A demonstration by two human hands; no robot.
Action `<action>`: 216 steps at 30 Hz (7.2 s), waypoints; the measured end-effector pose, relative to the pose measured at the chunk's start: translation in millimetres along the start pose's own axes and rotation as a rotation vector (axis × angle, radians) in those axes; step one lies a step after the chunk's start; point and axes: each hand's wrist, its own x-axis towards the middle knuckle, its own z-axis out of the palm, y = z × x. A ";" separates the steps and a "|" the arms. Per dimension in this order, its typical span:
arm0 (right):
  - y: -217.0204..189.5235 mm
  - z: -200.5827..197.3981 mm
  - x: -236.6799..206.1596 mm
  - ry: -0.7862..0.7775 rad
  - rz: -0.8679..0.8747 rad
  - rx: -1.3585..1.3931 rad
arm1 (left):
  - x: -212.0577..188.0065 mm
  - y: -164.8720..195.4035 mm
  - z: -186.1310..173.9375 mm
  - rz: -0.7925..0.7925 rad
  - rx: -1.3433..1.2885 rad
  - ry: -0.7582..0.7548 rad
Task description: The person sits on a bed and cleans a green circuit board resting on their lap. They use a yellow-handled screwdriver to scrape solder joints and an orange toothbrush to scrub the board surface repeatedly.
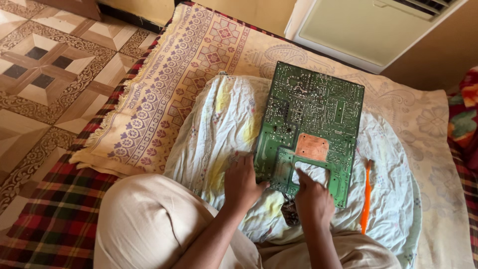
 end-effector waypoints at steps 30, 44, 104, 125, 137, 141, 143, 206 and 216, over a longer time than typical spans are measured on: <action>23.9 20.6 -11.4 0.056 -0.095 -0.050 | 1.2 -2.0 9.0 0.011 -0.014 0.015; 24.7 18.1 -41.3 0.169 -0.212 0.027 | 1.4 -0.6 6.7 -0.002 0.016 0.003; 15.5 13.8 -25.9 0.100 -0.189 0.009 | 0.1 -2.3 2.0 0.031 -0.026 0.014; -11.0 25.2 -22.8 -0.047 -0.163 -0.031 | 1.1 -4.1 2.2 -0.017 -0.034 -0.013; -16.3 18.9 -28.3 0.016 -0.164 -0.089 | 0.7 1.3 0.2 0.001 -0.011 -0.012; -17.3 16.0 -17.1 0.044 -0.176 -0.042 | 2.4 1.6 1.0 -0.017 -0.023 -0.013; -25.4 11.6 -5.0 0.131 -0.188 -0.096 | 1.6 1.1 -0.4 -0.017 -0.019 -0.023; 38.3 44.9 -41.5 -0.315 0.052 1.680 | -1.4 -25.4 -23.0 0.126 -0.052 0.056; 30.2 30.7 -0.4 -0.104 -0.357 1.052 | -5.3 -25.3 -25.8 0.121 -0.079 0.056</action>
